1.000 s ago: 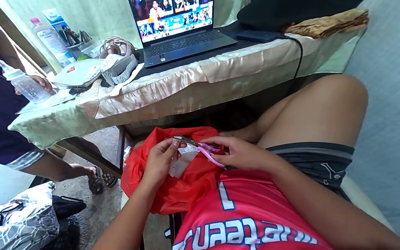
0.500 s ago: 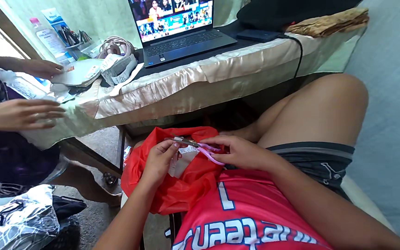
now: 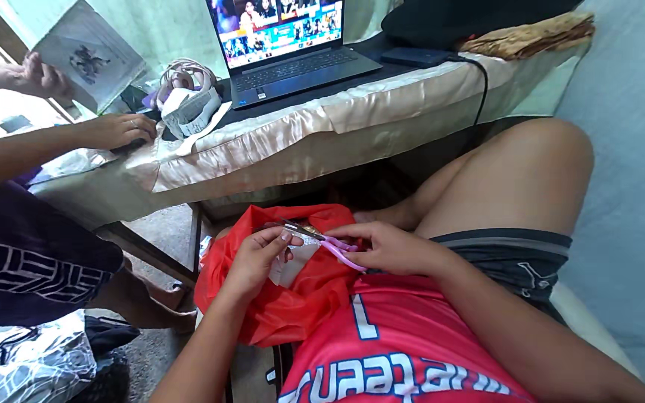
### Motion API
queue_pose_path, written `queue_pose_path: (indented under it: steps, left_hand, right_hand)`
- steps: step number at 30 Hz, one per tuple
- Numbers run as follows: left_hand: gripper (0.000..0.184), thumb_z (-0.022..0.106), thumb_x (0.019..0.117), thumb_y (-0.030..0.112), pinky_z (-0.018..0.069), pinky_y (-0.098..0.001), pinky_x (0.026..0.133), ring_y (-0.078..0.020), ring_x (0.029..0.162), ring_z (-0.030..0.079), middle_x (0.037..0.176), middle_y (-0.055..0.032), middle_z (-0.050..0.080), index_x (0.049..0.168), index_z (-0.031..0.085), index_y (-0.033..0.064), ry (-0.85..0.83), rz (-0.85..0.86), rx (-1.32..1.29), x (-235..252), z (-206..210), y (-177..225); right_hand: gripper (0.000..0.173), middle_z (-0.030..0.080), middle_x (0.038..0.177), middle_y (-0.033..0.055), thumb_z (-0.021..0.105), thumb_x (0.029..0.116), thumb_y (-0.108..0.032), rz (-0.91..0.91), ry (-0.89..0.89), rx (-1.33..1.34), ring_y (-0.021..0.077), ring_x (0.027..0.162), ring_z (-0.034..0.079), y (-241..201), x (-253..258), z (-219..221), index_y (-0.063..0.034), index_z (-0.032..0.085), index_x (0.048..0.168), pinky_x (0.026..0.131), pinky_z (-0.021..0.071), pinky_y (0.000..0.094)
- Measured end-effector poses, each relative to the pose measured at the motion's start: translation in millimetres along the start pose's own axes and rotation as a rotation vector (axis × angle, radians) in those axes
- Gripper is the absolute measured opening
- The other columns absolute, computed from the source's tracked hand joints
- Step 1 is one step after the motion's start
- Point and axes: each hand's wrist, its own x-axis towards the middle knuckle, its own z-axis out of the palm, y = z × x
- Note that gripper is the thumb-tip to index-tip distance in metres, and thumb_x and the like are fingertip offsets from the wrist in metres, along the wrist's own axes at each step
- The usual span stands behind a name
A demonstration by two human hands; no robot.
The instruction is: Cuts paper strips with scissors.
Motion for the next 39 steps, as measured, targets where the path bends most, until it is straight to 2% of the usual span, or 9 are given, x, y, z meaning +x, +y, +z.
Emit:
queue_pose_path:
  steps: [9, 20, 24, 39]
  left_hand:
    - [0.028, 0.049, 0.1079, 0.013, 0.0589, -0.0322, 0.078, -0.0178, 0.086, 0.070, 0.110, -0.0132, 0.074, 0.114, 0.072, -0.0017, 0.040, -0.009, 0.014, 0.1, 0.2, -2.0]
    - [0.028, 0.050, 0.1076, 0.014, 0.0584, -0.0327, 0.078, -0.0178, 0.085, 0.069, 0.107, -0.0137, 0.073, 0.111, 0.072, -0.0021, 0.039, 0.002, 0.002, 0.6, -1.0, -3.8]
    - [0.028, 0.050, 0.1080, 0.015, 0.0579, -0.0315, 0.078, -0.0167, 0.085, 0.069, 0.108, -0.0130, 0.074, 0.111, 0.072, -0.0016, 0.037, 0.004, 0.013, 0.4, -0.2, -2.8]
    - [0.028, 0.050, 0.1080, 0.014, 0.0583, -0.0315, 0.078, -0.0172, 0.085, 0.070, 0.110, -0.0137, 0.074, 0.114, 0.071, -0.0032, 0.042, -0.004, -0.012, 1.1, 1.3, -3.8]
  right_hand:
    - [0.044, 0.069, 0.124, 0.0005, 0.067, 0.0987, -0.028, 0.016, 0.020, -0.042, 0.0044, 0.108, 0.065, -3.3, -1.7, 0.2, -0.0160, 0.062, 0.141, 0.094, 0.0551, 0.0250]
    - [0.044, 0.067, 0.129, -0.0003, 0.065, 0.1002, -0.032, 0.028, 0.024, -0.108, 0.0041, 0.112, 0.064, -2.8, -0.7, -0.9, -0.0191, 0.062, 0.142, 0.097, 0.0538, 0.0255]
    - [0.043, 0.067, 0.129, 0.0003, 0.064, 0.1005, -0.030, 0.032, 0.024, -0.116, 0.0040, 0.113, 0.064, -3.0, -0.2, -1.1, -0.0176, 0.062, 0.141, 0.099, 0.0530, 0.0253]
    - [0.035, 0.072, 0.115, -0.0013, 0.061, 0.1029, -0.026, 0.059, 0.021, -0.116, 0.0029, 0.099, 0.067, -4.0, 1.0, -3.5, -0.0177, 0.066, 0.136, 0.089, 0.0557, 0.0232]
